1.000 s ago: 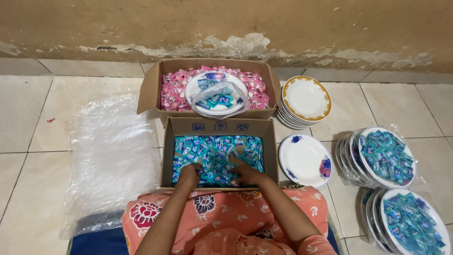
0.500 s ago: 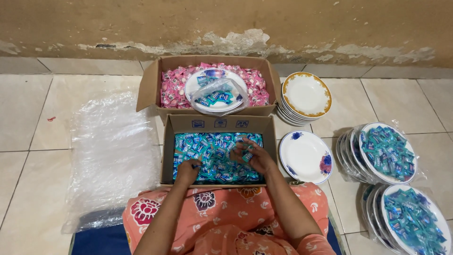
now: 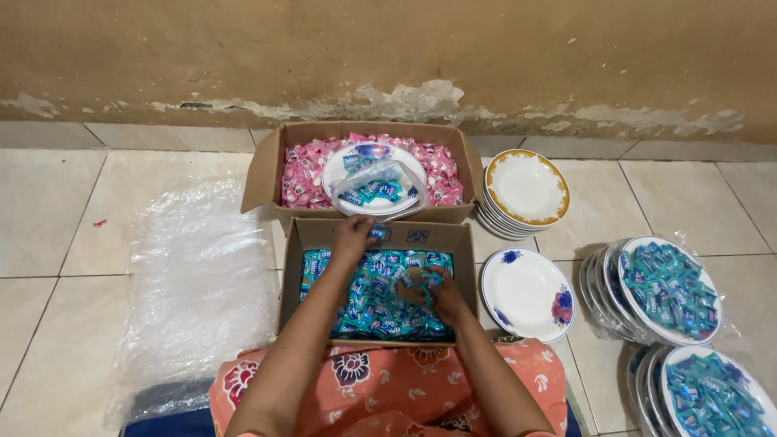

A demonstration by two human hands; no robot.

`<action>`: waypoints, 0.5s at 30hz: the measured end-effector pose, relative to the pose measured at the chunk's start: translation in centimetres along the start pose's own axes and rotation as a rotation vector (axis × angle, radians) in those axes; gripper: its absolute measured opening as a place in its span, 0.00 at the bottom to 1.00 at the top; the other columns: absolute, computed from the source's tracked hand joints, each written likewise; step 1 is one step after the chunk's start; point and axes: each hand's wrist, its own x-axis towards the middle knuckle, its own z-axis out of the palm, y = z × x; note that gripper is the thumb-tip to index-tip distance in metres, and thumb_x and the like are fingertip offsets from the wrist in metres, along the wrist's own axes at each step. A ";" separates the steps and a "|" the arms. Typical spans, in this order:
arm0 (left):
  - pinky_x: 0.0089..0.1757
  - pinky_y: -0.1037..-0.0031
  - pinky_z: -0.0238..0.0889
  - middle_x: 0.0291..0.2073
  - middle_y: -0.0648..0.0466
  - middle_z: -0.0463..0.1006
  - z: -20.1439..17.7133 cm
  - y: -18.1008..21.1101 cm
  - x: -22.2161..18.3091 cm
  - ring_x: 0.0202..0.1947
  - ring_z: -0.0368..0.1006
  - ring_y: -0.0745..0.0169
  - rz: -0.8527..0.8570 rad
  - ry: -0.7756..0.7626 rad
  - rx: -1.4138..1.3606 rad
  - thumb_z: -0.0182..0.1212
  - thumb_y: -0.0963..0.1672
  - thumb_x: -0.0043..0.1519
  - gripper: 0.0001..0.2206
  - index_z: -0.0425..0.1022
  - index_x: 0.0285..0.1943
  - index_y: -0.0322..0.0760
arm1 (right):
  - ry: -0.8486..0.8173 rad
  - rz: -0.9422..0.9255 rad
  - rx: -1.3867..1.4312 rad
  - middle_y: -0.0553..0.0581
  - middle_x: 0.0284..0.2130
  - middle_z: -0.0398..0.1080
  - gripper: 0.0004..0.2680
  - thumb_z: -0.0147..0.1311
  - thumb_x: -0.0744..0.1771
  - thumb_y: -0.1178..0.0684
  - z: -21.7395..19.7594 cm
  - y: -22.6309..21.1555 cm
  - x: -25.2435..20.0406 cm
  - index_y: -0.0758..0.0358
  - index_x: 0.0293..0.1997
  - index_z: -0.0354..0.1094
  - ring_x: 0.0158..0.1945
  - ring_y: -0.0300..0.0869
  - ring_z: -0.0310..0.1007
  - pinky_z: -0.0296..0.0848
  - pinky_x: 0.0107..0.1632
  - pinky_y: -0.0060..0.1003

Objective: Packing small blue packets and a ceramic plate into a cardboard box for shipping.

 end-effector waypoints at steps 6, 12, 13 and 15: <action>0.71 0.46 0.42 0.75 0.33 0.54 1.7 2.6 4.0 0.74 0.48 0.28 0.328 -0.041 0.332 0.58 0.43 0.64 0.25 0.67 0.72 0.32 | 0.099 -0.094 0.161 0.68 0.55 0.66 0.29 0.32 0.61 0.77 -0.7 0.2 0.1 0.47 0.64 0.52 0.55 0.59 0.72 0.75 0.50 0.54; 0.63 0.57 0.62 0.62 0.48 0.71 0.9 -0.6 3.8 0.66 0.66 0.42 0.378 -0.043 0.404 0.53 0.39 0.67 0.16 0.77 0.62 0.46 | 0.249 -0.101 0.227 0.74 0.55 0.65 0.23 0.40 0.64 0.75 1.2 -1.8 -1.9 0.57 0.63 0.51 0.55 0.62 0.71 0.78 0.53 0.60; 0.63 0.57 0.62 0.62 0.48 0.71 0.6 -1.1 2.7 0.66 0.66 0.42 0.376 -0.042 0.405 0.53 0.39 0.67 0.16 0.77 0.62 0.46 | 0.248 -0.099 0.227 0.74 0.55 0.65 0.23 0.40 0.64 0.75 0.8 -1.6 -1.3 0.57 0.63 0.51 0.55 0.62 0.71 0.78 0.53 0.60; 0.54 0.55 0.69 0.46 0.45 0.79 -0.1 -2.4 0.3 0.54 0.74 0.41 0.614 -0.106 0.768 0.54 0.40 0.65 0.11 0.79 0.53 0.38 | 0.193 -0.071 0.254 0.70 0.49 0.70 0.22 0.35 0.65 0.72 -0.1 -0.9 -0.4 0.57 0.64 0.50 0.53 0.59 0.74 0.77 0.52 0.61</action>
